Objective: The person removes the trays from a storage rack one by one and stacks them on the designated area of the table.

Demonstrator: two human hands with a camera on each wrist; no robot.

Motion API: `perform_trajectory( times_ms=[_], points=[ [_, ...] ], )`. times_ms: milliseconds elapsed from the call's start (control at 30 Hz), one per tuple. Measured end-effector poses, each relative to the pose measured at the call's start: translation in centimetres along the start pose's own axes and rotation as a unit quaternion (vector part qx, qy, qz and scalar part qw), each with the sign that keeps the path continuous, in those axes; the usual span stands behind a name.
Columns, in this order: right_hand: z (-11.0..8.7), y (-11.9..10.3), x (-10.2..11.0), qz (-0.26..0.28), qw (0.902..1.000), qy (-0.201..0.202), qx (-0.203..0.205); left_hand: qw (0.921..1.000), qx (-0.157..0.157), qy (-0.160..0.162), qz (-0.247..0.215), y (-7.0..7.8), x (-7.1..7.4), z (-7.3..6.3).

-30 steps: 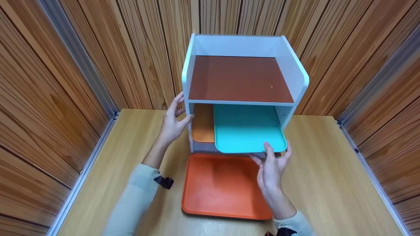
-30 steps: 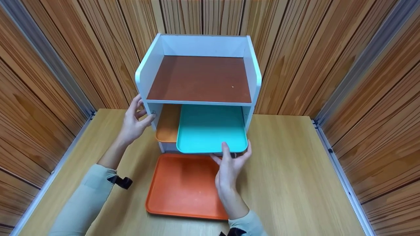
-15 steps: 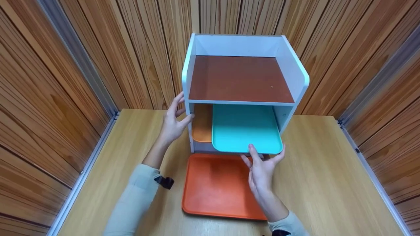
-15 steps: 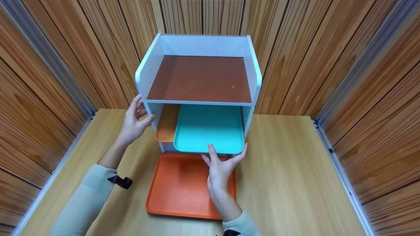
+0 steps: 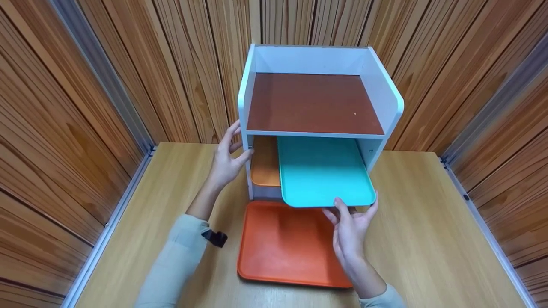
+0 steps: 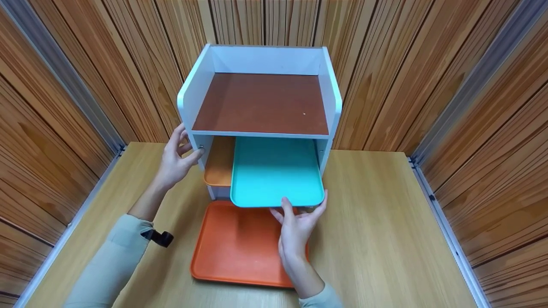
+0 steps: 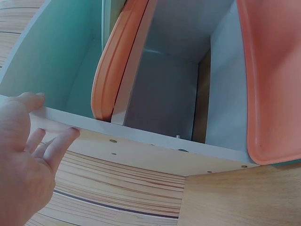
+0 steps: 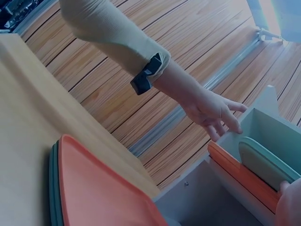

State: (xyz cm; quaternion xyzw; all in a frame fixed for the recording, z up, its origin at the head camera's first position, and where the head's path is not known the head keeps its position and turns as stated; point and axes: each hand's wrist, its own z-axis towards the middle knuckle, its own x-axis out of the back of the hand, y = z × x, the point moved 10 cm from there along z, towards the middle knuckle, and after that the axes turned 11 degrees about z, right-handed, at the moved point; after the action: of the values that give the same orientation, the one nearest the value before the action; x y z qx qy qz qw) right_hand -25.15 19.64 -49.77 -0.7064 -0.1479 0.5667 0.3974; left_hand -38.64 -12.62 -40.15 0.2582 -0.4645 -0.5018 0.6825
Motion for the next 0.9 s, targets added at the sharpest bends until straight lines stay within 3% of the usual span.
perform_trajectory(
  times_ms=[333, 600, 900],
  points=[
    [-0.9, -1.5, 0.9, -0.011, 0.9998, -0.008, 0.012, 1.0000, -0.005, 0.001, -0.008, 0.1, 0.0, -0.1],
    [-0.4, -2.7, 2.5, 0.011, 0.9998, -0.001, 0.015, 1.0000, 0.006, -0.006, 0.000, -0.1, -0.2, 0.1],
    [0.1, -3.4, 3.1, 0.040, 0.9986, -0.034, 0.001, 0.9999, 0.006, 0.000, 0.008, -0.2, 0.0, 0.1]
  ],
)
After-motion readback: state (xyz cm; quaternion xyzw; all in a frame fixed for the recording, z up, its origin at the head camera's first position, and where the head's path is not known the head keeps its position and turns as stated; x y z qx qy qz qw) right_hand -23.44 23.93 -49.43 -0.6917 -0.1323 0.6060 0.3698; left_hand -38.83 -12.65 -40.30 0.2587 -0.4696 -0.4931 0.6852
